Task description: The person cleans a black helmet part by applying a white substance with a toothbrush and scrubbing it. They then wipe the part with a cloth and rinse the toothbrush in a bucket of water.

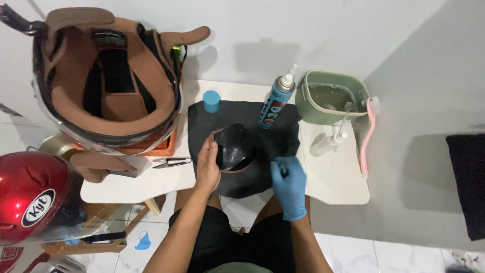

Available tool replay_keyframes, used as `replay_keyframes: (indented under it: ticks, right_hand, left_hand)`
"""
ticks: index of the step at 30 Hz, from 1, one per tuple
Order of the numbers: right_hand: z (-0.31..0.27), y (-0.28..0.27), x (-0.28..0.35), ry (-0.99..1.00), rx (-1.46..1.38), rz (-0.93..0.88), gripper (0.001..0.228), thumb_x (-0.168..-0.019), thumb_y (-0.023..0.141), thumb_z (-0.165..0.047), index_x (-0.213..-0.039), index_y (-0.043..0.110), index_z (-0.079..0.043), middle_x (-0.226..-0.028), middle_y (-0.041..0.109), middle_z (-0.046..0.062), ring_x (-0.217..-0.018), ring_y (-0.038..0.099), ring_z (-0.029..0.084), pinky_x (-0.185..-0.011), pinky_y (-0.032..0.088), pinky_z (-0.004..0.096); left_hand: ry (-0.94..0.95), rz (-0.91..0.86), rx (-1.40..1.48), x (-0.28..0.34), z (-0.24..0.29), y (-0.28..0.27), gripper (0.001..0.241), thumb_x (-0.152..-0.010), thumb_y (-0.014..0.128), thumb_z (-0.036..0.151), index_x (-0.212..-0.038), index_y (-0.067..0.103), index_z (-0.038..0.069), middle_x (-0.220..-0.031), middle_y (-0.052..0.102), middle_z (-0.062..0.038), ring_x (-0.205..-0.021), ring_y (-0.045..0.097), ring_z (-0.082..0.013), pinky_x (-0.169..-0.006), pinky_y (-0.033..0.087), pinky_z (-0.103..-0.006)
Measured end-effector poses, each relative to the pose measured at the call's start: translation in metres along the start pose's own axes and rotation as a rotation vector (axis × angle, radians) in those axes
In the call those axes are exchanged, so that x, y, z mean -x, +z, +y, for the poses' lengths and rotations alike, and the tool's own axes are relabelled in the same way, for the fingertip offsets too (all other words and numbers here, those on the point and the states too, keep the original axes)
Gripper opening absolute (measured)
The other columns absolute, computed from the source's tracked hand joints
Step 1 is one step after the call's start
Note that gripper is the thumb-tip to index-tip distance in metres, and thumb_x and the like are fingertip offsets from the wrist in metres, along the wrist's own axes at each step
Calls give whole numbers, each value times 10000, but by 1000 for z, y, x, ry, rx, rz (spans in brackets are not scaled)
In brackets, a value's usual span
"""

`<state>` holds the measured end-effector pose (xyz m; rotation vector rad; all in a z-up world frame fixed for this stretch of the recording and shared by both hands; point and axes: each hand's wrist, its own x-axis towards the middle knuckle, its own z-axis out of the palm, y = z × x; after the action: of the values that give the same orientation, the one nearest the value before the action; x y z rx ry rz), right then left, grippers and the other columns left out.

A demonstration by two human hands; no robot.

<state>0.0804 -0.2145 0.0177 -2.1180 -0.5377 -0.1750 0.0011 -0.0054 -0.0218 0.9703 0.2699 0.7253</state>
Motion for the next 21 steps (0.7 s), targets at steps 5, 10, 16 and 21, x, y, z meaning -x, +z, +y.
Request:
replay_keyframes:
  ticks: [5, 10, 16, 21]
  right_hand:
    - [-18, 21, -7, -32, -422, 64, 106, -978, 631, -124, -1053, 672, -61, -1063, 689, 152, -1062, 651, 258, -992, 498, 420]
    - [-16, 75, 4, -499, -138, -222, 218, -951, 678, -177, -1141, 742, -93, -1219, 720, 165, -1276, 613, 330, -1152, 405, 461]
    - [-22, 80, -17, -518, 202, -309, 602, -995, 560, -247, -1526, 451, 16, -1539, 467, 297, -1447, 396, 449, -1216, 236, 578]
    - [1, 83, -16, -454, 84, -264, 704, -980, 557, -197, -1621, 312, -41, -1664, 290, 239, -1544, 239, 372, -1270, 115, 497]
  left_hand:
    - [5, -22, -53, -2, 0, 2, 443, -1098, 431, 270, -1465, 489, 29, -1408, 589, -229, -1277, 573, -315, -1038, 530, -474]
    - [51, -63, -128, 2, 22, 15, 433, -1107, 409, 268, -1455, 515, 32, -1433, 583, -145, -1332, 494, -216, -1140, 421, -458]
    - [53, -175, -397, 5, 25, 10, 470, -1114, 338, 295, -1489, 502, 66, -1478, 554, -166, -1377, 499, -275, -1161, 383, -471]
    - [102, -190, -387, 9, 32, 18, 450, -1117, 338, 242, -1468, 524, 31, -1444, 577, -209, -1363, 497, -302, -1173, 343, -513]
